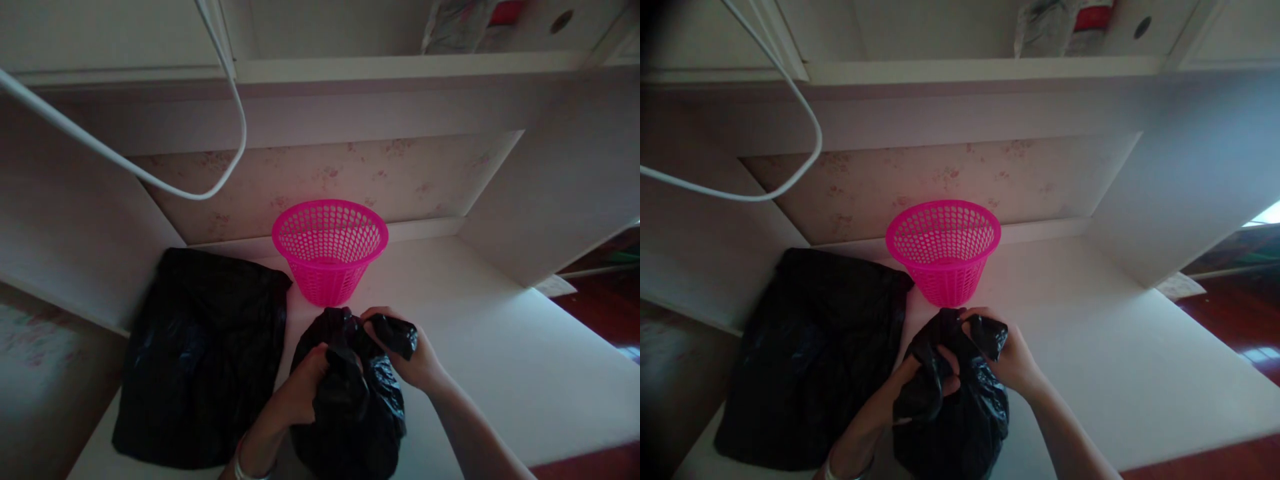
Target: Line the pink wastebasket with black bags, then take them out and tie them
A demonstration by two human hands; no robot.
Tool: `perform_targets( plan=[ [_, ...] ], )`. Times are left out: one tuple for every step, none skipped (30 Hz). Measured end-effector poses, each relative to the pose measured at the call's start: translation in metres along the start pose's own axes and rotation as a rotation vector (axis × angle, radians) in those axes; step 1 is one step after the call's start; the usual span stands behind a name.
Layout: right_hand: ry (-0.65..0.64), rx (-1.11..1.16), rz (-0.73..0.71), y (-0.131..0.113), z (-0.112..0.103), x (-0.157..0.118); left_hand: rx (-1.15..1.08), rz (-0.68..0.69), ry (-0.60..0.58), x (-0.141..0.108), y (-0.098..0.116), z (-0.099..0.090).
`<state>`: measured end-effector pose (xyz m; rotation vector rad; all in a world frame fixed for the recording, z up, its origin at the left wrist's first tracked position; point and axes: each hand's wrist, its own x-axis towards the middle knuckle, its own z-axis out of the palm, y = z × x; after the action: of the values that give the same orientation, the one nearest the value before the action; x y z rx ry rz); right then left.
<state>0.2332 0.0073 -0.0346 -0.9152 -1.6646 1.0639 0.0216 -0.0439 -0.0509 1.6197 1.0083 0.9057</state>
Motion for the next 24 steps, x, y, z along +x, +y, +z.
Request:
perform_targets(
  plan=[
    [0.047,0.012,-0.016,-0.003,0.000,-0.005,0.017,-0.019,0.052,-0.001,-0.003,0.001],
    [0.070,0.033,-0.033,-0.005,0.000,-0.009,0.043,-0.034,0.099,-0.001,-0.006,0.003],
    [0.071,0.065,-0.050,-0.008,-0.001,-0.015,0.069,-0.048,0.141,-0.001,-0.007,0.005],
    [0.052,0.105,-0.058,-0.011,-0.002,-0.020,0.084,-0.061,0.175,-0.001,-0.008,0.007],
    [0.018,0.151,-0.052,-0.015,-0.004,-0.025,0.080,-0.071,0.199,0.000,-0.008,0.009],
    [-0.022,0.195,-0.038,-0.019,-0.005,-0.030,0.052,-0.070,0.214,0.001,-0.008,0.011],
    [-0.073,0.228,-0.021,-0.023,-0.007,-0.033,0.010,-0.064,0.222,0.002,-0.008,0.012],
    [-0.123,0.242,-0.009,-0.027,-0.007,-0.036,-0.031,-0.051,0.219,0.003,-0.008,0.014],
    [-0.171,0.228,-0.001,-0.032,-0.007,-0.038,-0.062,-0.034,0.205,0.004,-0.008,0.015],
    [-0.213,0.188,0.003,-0.036,-0.006,-0.039,-0.079,-0.020,0.180,0.004,-0.009,0.015],
    [-0.241,0.130,0.000,-0.039,-0.004,-0.040,-0.088,-0.013,0.150,0.005,-0.010,0.015],
    [-0.252,0.063,-0.009,-0.041,0.000,-0.040,-0.097,-0.016,0.122,0.005,-0.012,0.014],
    [-0.245,-0.002,-0.020,-0.041,0.003,-0.039,-0.111,-0.029,0.103,0.004,-0.013,0.014],
    [-0.219,-0.065,-0.040,-0.040,0.007,-0.039,-0.133,-0.046,0.092,0.003,-0.014,0.013],
    [-0.179,-0.128,-0.072,-0.038,0.010,-0.039,-0.160,-0.072,0.087,0.002,-0.014,0.012],
    [-0.133,-0.192,-0.106,-0.035,0.012,-0.039,-0.184,-0.107,0.085,0.001,-0.014,0.011],
    [-0.093,-0.255,-0.130,-0.031,0.014,-0.038,-0.199,-0.147,0.077,-0.001,-0.012,0.010],
    [-0.073,-0.308,-0.145,-0.029,0.014,-0.038,-0.199,-0.183,0.062,-0.003,-0.010,0.009],
    [-0.088,-0.341,-0.154,-0.026,0.013,-0.037,-0.186,-0.210,0.045,-0.004,-0.007,0.008],
    [-0.139,-0.348,-0.150,-0.025,0.011,-0.036,-0.167,-0.222,0.028,-0.005,-0.005,0.007],
    [-0.208,-0.335,-0.136,-0.025,0.009,-0.034,-0.147,-0.219,0.010,-0.007,-0.003,0.006],
    [-0.276,-0.317,-0.116,-0.025,0.007,-0.033,-0.128,-0.204,-0.013,-0.008,-0.003,0.006],
    [-0.326,-0.308,-0.097,-0.025,0.006,-0.031,-0.110,-0.189,-0.024,-0.009,-0.004,0.005],
    [-0.353,-0.317,-0.073,-0.026,0.005,-0.030,-0.093,-0.190,-0.014,-0.010,-0.007,0.005]
  ],
)
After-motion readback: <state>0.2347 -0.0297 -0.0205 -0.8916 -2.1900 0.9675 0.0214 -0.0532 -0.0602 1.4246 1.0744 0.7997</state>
